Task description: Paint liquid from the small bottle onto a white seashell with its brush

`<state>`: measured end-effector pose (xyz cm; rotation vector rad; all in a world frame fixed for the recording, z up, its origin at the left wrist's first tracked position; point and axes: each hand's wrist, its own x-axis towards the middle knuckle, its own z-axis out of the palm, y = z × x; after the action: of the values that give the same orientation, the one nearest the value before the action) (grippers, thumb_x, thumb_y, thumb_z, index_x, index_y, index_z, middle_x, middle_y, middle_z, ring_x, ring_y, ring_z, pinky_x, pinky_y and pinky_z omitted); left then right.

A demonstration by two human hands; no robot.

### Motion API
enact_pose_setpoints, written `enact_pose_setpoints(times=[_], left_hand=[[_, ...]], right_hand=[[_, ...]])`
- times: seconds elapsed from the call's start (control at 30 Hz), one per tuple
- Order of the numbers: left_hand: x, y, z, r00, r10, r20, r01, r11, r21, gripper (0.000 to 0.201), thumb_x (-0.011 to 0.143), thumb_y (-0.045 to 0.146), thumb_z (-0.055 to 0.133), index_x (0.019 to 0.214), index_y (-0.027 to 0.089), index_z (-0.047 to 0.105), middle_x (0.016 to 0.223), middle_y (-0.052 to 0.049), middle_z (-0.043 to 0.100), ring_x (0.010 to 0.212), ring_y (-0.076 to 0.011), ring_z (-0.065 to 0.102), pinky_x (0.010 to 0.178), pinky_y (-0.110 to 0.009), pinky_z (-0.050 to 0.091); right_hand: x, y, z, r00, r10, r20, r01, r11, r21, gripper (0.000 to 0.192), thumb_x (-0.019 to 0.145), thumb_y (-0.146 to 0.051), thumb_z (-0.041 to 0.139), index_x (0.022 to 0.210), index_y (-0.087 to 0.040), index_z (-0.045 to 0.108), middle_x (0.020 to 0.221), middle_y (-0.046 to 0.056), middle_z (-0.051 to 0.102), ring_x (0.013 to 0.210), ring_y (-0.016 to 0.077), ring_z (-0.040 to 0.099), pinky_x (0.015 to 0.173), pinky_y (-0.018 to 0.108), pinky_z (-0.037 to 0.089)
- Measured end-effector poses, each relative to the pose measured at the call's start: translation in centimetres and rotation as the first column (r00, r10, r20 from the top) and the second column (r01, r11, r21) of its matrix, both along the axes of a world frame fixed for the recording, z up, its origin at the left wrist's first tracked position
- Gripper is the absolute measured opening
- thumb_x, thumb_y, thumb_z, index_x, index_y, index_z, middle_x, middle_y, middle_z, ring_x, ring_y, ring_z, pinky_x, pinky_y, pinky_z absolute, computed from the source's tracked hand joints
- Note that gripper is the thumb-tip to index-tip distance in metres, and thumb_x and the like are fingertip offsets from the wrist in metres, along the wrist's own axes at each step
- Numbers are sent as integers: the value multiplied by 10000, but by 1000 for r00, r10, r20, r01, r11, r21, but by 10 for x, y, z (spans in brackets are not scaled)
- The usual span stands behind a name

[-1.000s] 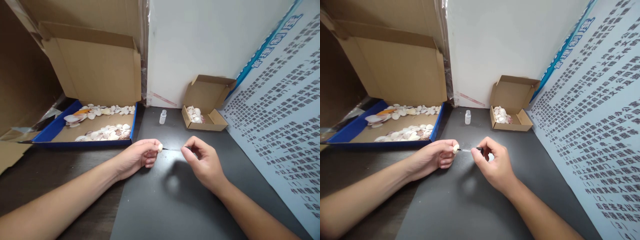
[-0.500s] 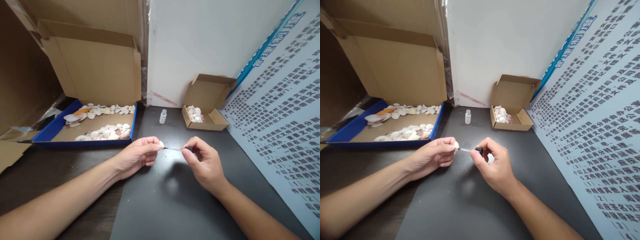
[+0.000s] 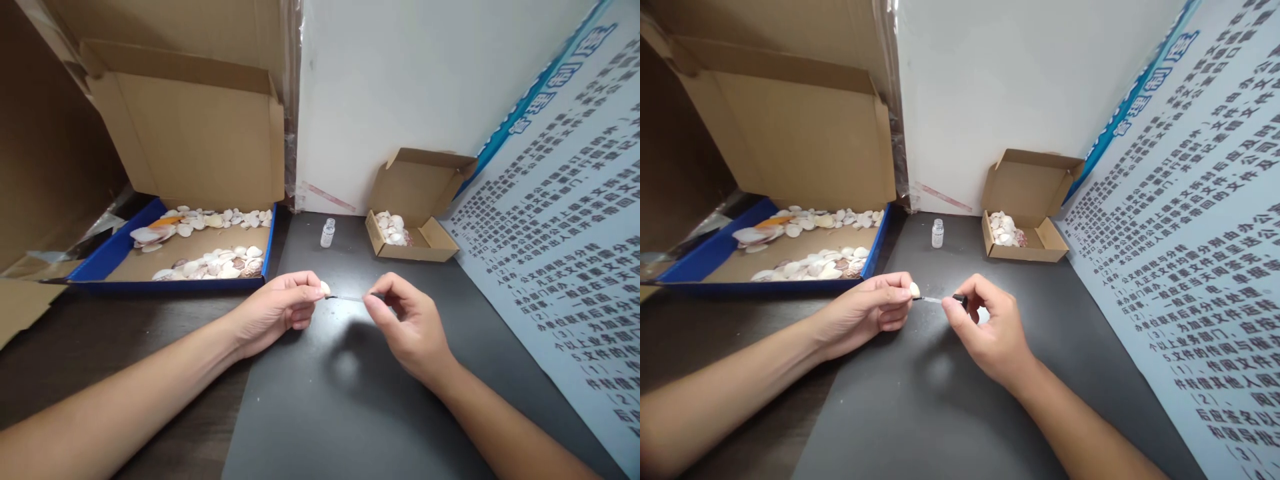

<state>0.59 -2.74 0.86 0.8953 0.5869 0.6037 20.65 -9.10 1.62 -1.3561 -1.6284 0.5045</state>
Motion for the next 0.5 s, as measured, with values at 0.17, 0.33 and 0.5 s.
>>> enact_pose_setpoints(times=[0.17, 0.33, 0.5], left_hand=[[0, 0, 0, 1000, -9, -4, 9, 1000, 1, 195, 823, 259, 725, 751, 155, 577, 599, 60, 408, 529, -63, 245, 499, -210, 222], [0, -1, 2, 1000, -12, -8, 11, 1000, -7, 183, 823, 254, 717, 780, 165, 564, 595, 69, 389, 522, -60, 244, 506, -207, 216], [0, -1, 2, 1000, -21, -22, 21, 1000, -11, 195, 807, 272, 726, 790, 171, 560, 590, 70, 376, 519, -60, 244, 512, -207, 214]], right_hand=[[0, 1, 0, 1000, -11, 14, 11, 1000, -1, 203, 862, -298, 604, 698, -213, 521, 607, -43, 492, 551, 116, 456, 547, 252, 383], [1, 2, 1, 999, -26, 21, 26, 999, -18, 177, 857, -291, 619, 715, -210, 551, 631, -33, 524, 563, 120, 473, 547, 252, 395], [1, 1, 2, 999, -7, -41, 4, 999, -49, 152, 879, -309, 605, 764, -210, 599, 652, -24, 562, 568, 124, 500, 558, 257, 420]])
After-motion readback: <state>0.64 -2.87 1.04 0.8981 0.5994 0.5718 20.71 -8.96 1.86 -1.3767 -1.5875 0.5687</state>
